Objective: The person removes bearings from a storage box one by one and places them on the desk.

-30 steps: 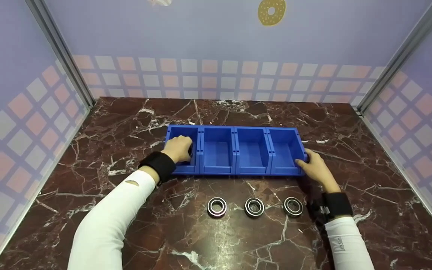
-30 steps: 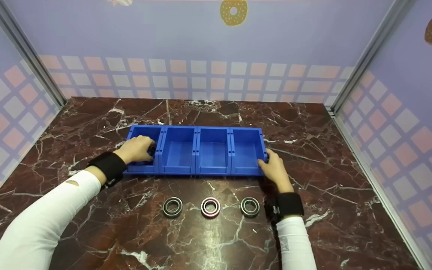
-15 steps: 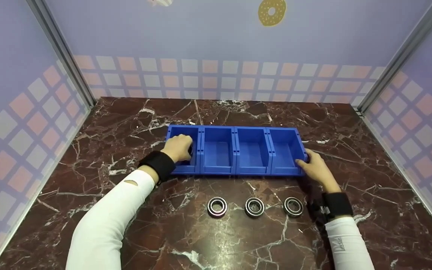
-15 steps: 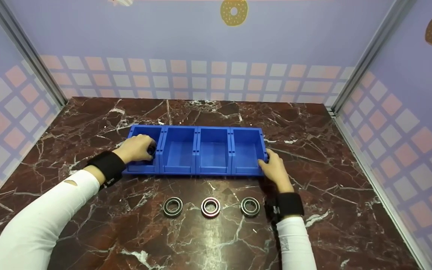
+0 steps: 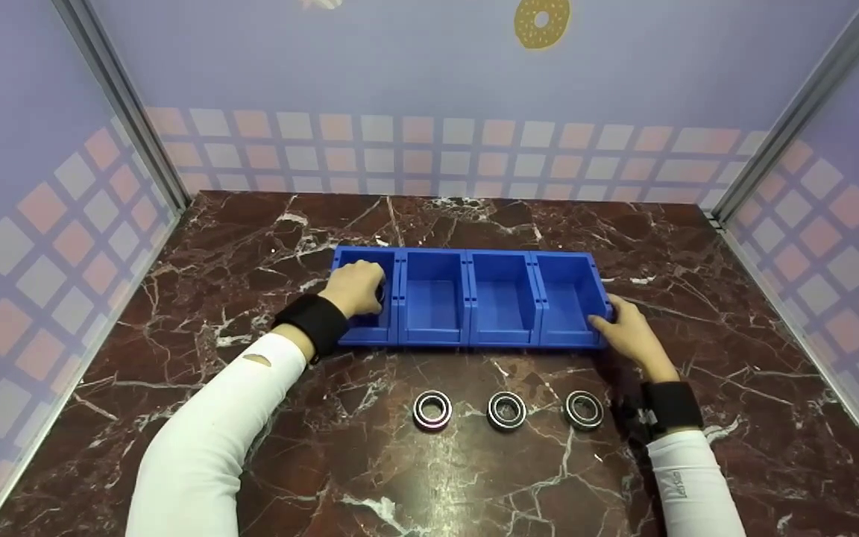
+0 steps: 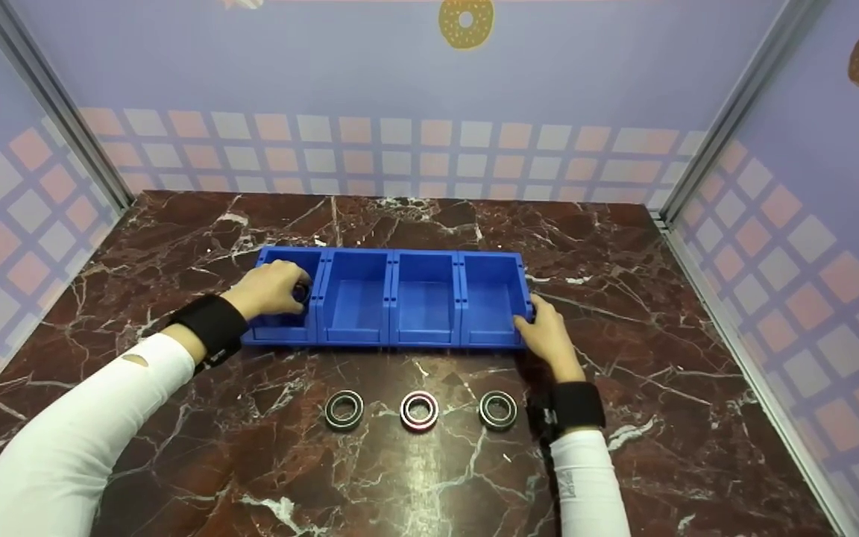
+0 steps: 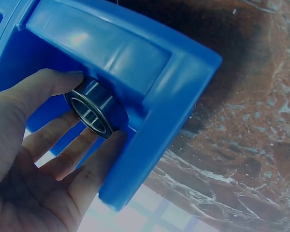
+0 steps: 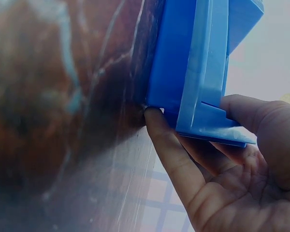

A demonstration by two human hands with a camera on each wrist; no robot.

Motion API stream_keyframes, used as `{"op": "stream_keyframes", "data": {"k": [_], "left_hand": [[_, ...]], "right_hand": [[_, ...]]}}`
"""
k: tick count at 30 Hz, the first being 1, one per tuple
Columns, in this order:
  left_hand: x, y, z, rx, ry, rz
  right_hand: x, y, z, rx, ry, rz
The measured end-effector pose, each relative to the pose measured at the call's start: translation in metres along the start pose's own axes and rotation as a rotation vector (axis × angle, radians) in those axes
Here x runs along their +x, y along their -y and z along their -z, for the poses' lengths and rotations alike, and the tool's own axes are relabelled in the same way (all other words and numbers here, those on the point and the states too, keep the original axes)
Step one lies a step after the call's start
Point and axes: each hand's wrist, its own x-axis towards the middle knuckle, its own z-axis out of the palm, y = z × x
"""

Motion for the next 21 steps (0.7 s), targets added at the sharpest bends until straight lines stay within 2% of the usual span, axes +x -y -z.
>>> {"op": "stream_keyframes", "data": {"k": [7, 15, 21], "left_hand": [[-0.006, -0.002, 0.008, -0.009, -0.043, -0.015], [-0.006, -0.004, 0.014, -0.009, -0.013, -0.01], [-0.01, -0.007, 0.022, -0.01, -0.025, -0.021]], "right_hand": [[-0.001, 0.001, -0.001, 0.0, 0.002, -0.008], [-0.001, 0.0, 0.0, 0.002, -0.001, -0.009], [0.0, -0.001, 0.0, -0.001, 0.0, -0.004]]}}
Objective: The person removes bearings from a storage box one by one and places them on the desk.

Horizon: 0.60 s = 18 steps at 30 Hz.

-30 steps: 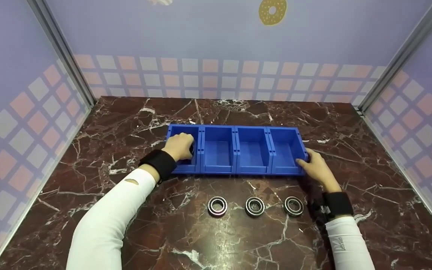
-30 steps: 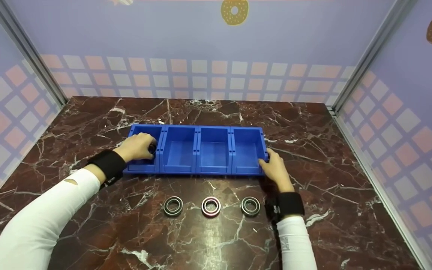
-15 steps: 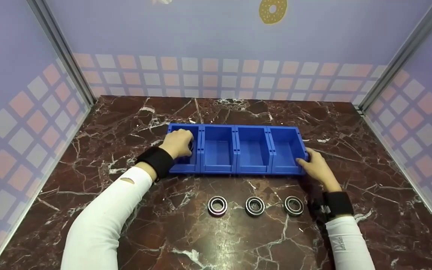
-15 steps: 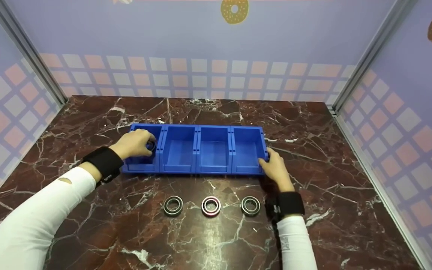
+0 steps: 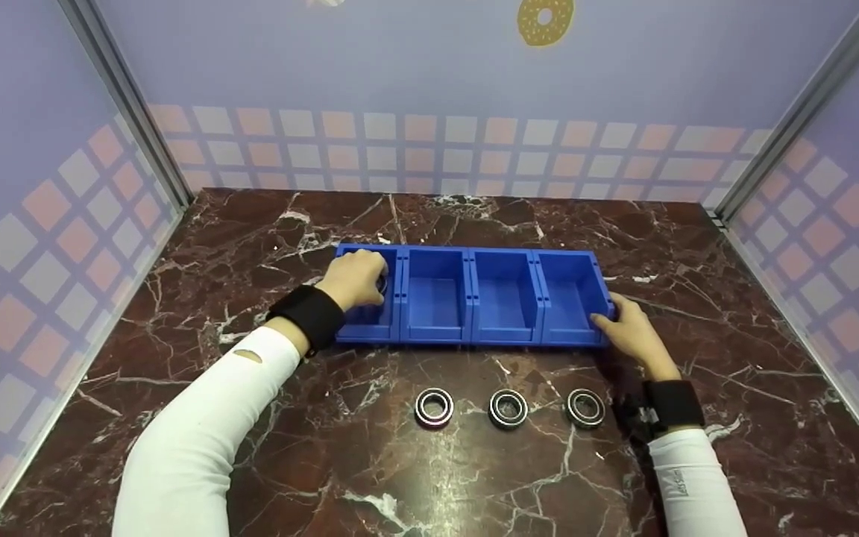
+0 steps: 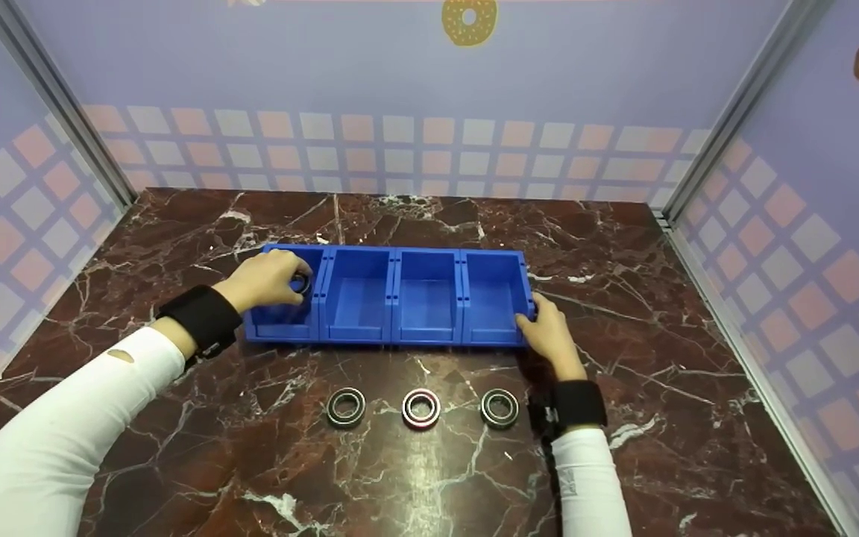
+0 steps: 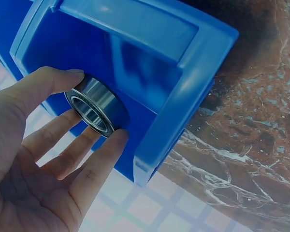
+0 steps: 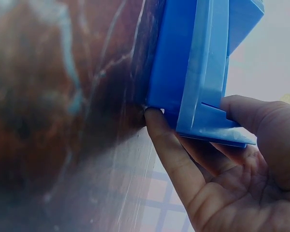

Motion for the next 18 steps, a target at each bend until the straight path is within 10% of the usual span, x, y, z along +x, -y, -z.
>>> {"op": "stream_keyframes", "data": {"k": [18], "left_hand": [[-0.002, 0.0, 0.014, 0.018, -0.035, -0.009]], "right_hand": [[0.0, 0.001, 0.0, -0.024, -0.014, 0.015]]}}
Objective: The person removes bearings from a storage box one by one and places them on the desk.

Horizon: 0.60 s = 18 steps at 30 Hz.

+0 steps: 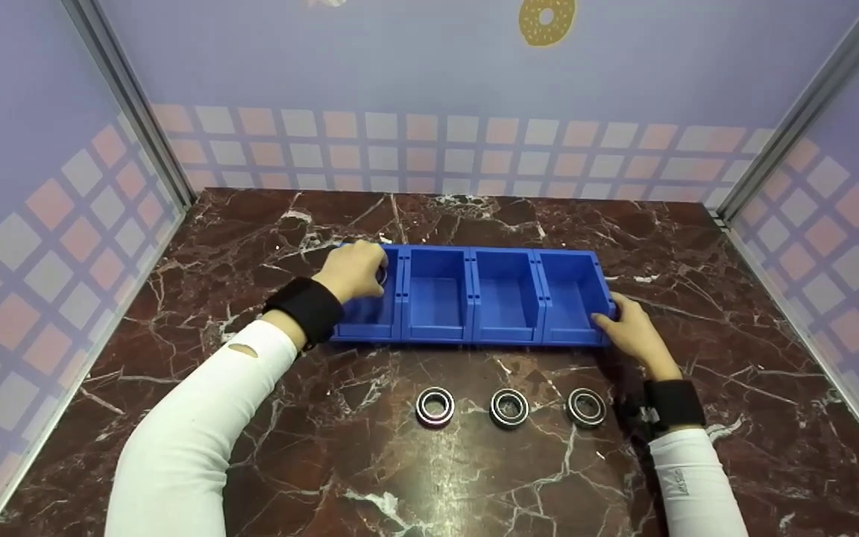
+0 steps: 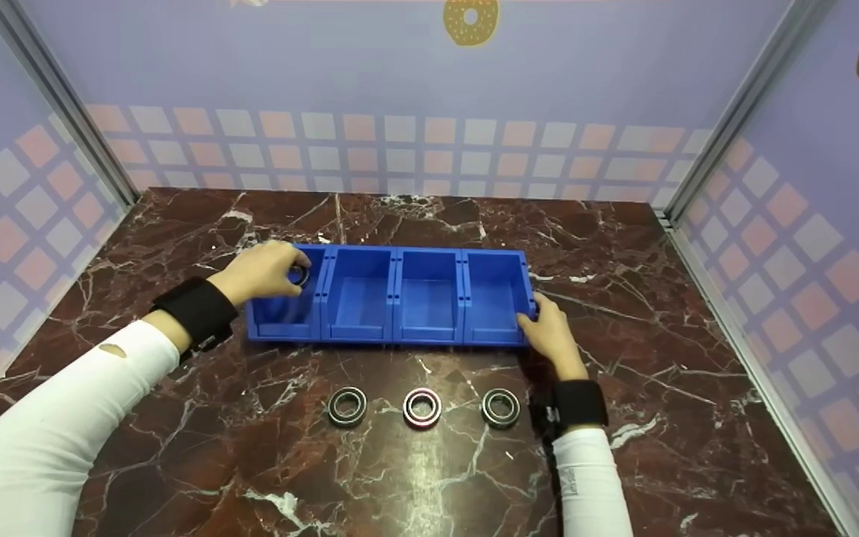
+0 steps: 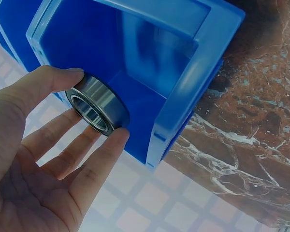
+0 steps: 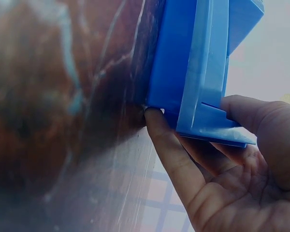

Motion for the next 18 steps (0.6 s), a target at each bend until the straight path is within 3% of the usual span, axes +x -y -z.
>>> {"op": "stream_keyframes", "data": {"k": [18], "left_hand": [[-0.002, -0.001, 0.012, 0.016, 0.002, -0.018]], "right_hand": [[0.0, 0.001, 0.001, 0.007, 0.005, 0.002]]}}
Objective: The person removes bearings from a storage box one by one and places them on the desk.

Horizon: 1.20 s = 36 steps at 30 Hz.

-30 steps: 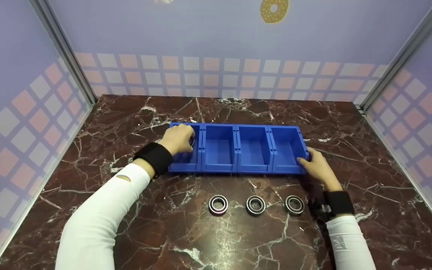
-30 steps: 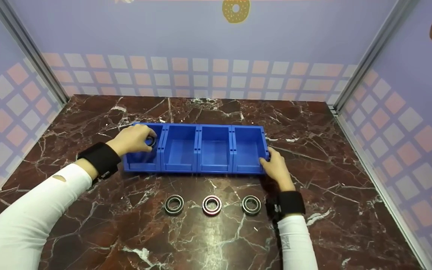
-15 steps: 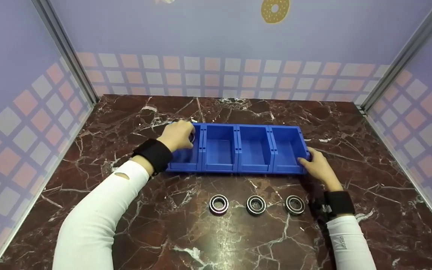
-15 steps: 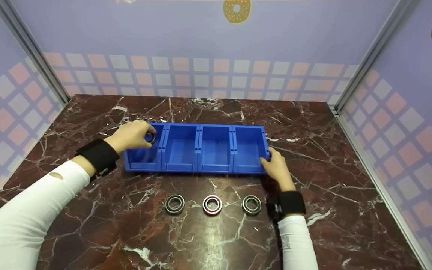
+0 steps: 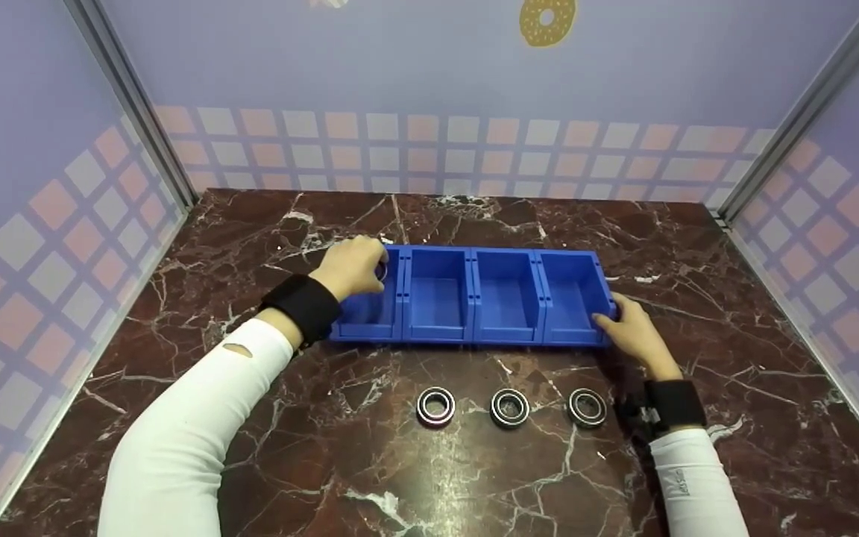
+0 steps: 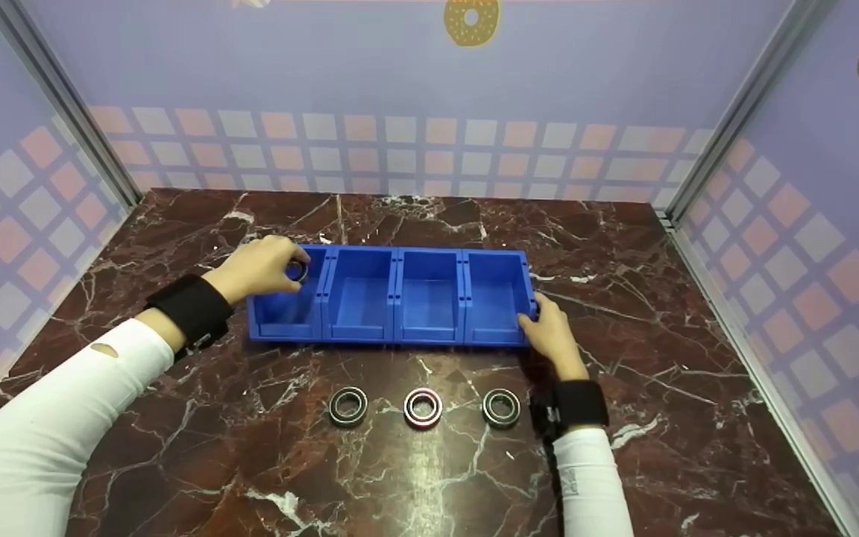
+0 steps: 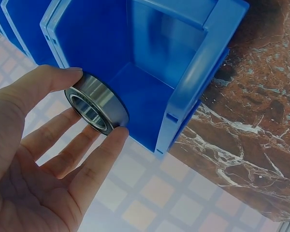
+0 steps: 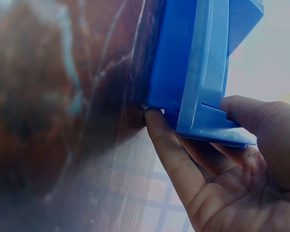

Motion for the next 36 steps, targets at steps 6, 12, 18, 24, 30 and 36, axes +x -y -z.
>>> {"op": "stream_keyframes", "data": {"k": [6, 12, 18, 24, 30, 36], "left_hand": [[-0.002, -0.001, 0.003, 0.013, 0.002, -0.003], [-0.006, -0.003, 0.005, 0.012, -0.009, -0.017], [-0.011, -0.005, 0.007, 0.026, -0.02, -0.035], [-0.018, -0.006, 0.008, 0.011, -0.02, -0.039], [-0.022, -0.006, 0.01, 0.008, -0.013, -0.043], [-0.027, -0.008, 0.013, 0.016, -0.011, -0.048]], "right_hand": [[0.0, 0.002, 0.0, -0.001, 0.019, -0.025], [0.0, 0.002, 0.0, 0.008, 0.01, -0.002], [0.0, 0.001, 0.0, 0.02, 0.008, 0.006], [0.0, 0.002, 0.001, 0.015, 0.021, -0.018], [0.0, 0.003, 0.001, 0.021, 0.026, -0.025], [0.0, 0.003, 0.001, -0.01, 0.025, -0.031]]}}
